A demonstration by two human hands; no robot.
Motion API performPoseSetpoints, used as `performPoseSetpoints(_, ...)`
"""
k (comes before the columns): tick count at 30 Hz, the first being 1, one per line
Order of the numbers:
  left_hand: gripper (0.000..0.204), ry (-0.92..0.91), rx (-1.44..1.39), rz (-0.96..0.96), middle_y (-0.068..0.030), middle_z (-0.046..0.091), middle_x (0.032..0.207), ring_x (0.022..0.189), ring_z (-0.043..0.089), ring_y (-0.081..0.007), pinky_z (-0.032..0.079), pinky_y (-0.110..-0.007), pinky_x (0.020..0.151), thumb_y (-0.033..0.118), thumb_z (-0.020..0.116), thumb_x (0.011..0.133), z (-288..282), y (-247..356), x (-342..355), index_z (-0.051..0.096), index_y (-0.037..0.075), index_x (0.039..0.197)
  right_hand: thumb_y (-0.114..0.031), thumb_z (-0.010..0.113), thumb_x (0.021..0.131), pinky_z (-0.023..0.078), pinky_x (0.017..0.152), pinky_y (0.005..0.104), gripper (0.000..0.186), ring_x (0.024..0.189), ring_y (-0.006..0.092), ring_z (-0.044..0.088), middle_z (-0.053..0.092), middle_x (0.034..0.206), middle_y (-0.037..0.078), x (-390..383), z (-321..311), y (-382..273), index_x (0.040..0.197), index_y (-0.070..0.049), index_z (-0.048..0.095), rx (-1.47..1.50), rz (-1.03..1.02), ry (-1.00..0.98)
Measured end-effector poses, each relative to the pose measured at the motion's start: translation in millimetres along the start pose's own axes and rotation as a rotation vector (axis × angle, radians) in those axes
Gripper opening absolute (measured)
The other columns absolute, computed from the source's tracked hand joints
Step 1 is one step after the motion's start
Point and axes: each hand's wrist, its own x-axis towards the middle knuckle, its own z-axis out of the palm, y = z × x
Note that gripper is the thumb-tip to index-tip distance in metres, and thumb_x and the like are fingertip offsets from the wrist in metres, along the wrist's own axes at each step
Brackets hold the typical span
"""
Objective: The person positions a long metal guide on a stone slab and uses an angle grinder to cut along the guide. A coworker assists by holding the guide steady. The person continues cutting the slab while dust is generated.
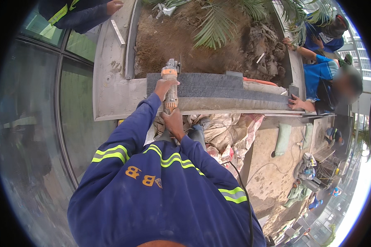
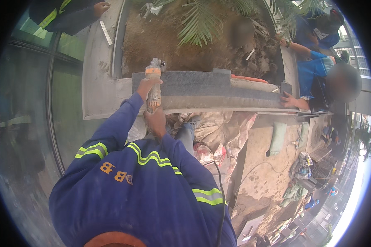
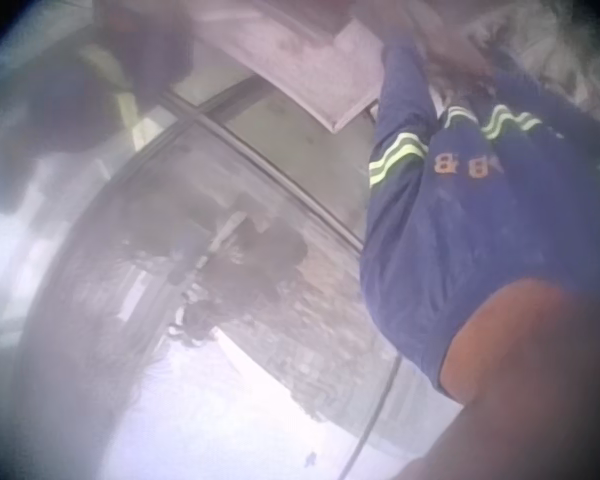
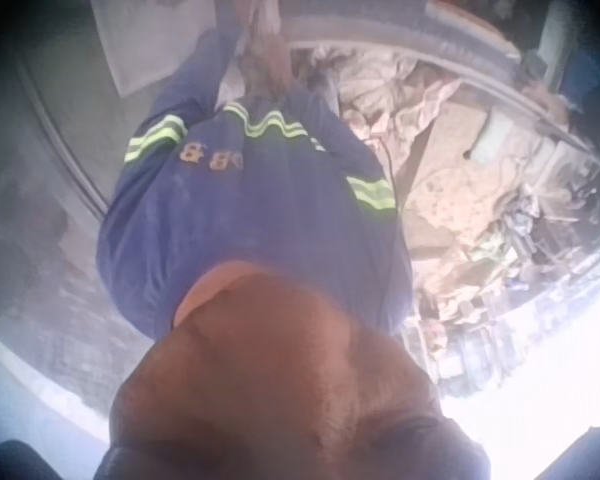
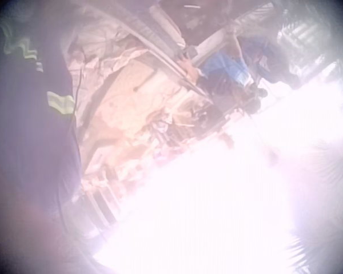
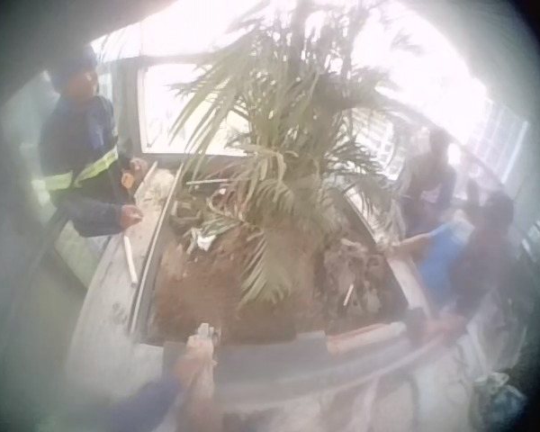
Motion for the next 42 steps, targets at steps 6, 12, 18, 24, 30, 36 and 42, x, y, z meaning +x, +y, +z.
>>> performPoseSetpoints(6, 0.032, 0.006, -0.031, -0.011, -0.0089, 0.066, 0.079, 0.063, 0.066, -0.0228, 0.055, -0.038, 0.057, 0.019, 0.083, 0.074, -4.7, 1.5, -3.0, 0.068, 0.001, 0.096, -0.037, 0.073, 0.079, 0.054, 0.083, 0.0511, 0.06, 0.095, 0.0474, 0.071, 0.07, 0.097, 0.033, -4.0, 0.7, -6.5, 0.111, 0.012, 0.056, -0.047, -0.006, -0.011)
performPoseSetpoints(12, 0.025, -0.01, -0.022, 0.012, -0.0046, 0.066, 0.077, 0.06, 0.064, -0.0193, 0.052, -0.036, 0.057, 0.019, 0.083, 0.073, -6.4, -1.1, 16.1, 0.071, 0.005, 0.09, -0.035, 0.073, 0.079, 0.053, 0.081, 0.0512, 0.057, 0.093, 0.0474, 0.071, 0.07, 0.092, 0.032, 9.8, 10.2, 10.5, 0.107, 0.013, 0.056, 0.021, -0.063, 0.027)
performPoseSetpoints(18, 0.026, -0.114, -0.004, 0.039, -0.003, 0.065, 0.075, 0.06, 0.065, -0.0182, 0.052, -0.034, 0.056, 0.026, 0.08, 0.079, -9.0, -11.2, 6.9, 0.071, 0.004, 0.091, -0.036, 0.073, 0.079, 0.053, 0.086, 0.0522, 0.063, 0.099, 0.0494, 0.069, 0.068, 0.1, 0.038, -13.3, -14.4, -14.8, 0.111, 0.016, 0.057, 0.114, 0.09, -0.039)
performPoseSetpoints(24, 0.027, -0.094, -0.024, 0.133, -0.0041, 0.064, 0.076, 0.06, 0.065, -0.0197, 0.053, -0.035, 0.057, 0.024, 0.08, 0.078, -19.2, -23.9, 30.8, 0.071, 0.004, 0.092, -0.033, 0.072, 0.081, 0.052, 0.086, 0.0526, 0.061, 0.098, 0.0504, 0.068, 0.068, 0.097, 0.038, 10.4, 14.0, 19.1, 0.114, 0.015, 0.055, 0.055, -0.051, 0.058)
performPoseSetpoints(30, 0.028, 0.015, 0.02, 0.062, -0.0047, 0.063, 0.075, 0.058, 0.064, -0.0207, 0.052, -0.035, 0.056, 0.023, 0.081, 0.077, -9.3, -22.6, 9.1, 0.069, 0.003, 0.093, -0.029, 0.071, 0.081, 0.054, 0.082, 0.0503, 0.055, 0.095, 0.047, 0.07, 0.069, 0.099, 0.033, -14.8, -4.0, 8.1, 0.117, 0.01, 0.056, 0.177, -0.005, -0.023)
performPoseSetpoints(36, 0.024, 0.004, -0.028, 0.062, -0.0055, 0.064, 0.076, 0.058, 0.065, -0.0219, 0.054, -0.035, 0.056, 0.018, 0.08, 0.075, -17.5, -33.3, 28.5, 0.069, 0.003, 0.091, -0.028, 0.07, 0.082, 0.054, 0.082, 0.0496, 0.053, 0.095, 0.0465, 0.07, 0.069, 0.099, 0.031, -14.6, -10.1, 1.4, 0.117, 0.008, 0.057, 0.14, 0.044, -0.035)
performPoseSetpoints(42, 0.021, -0.027, 0.032, 0.207, -0.0008, 0.063, 0.074, 0.063, 0.064, -0.0151, 0.05, -0.034, 0.06, 0.022, 0.08, 0.078, -15.5, -19.1, 12.0, 0.071, 0.006, 0.087, -0.039, 0.075, 0.08, 0.055, 0.081, 0.0511, 0.058, 0.094, 0.0465, 0.071, 0.071, 0.094, 0.032, -2.8, -0.1, 3.4, 0.106, 0.012, 0.063, 0.109, -0.006, -0.002)
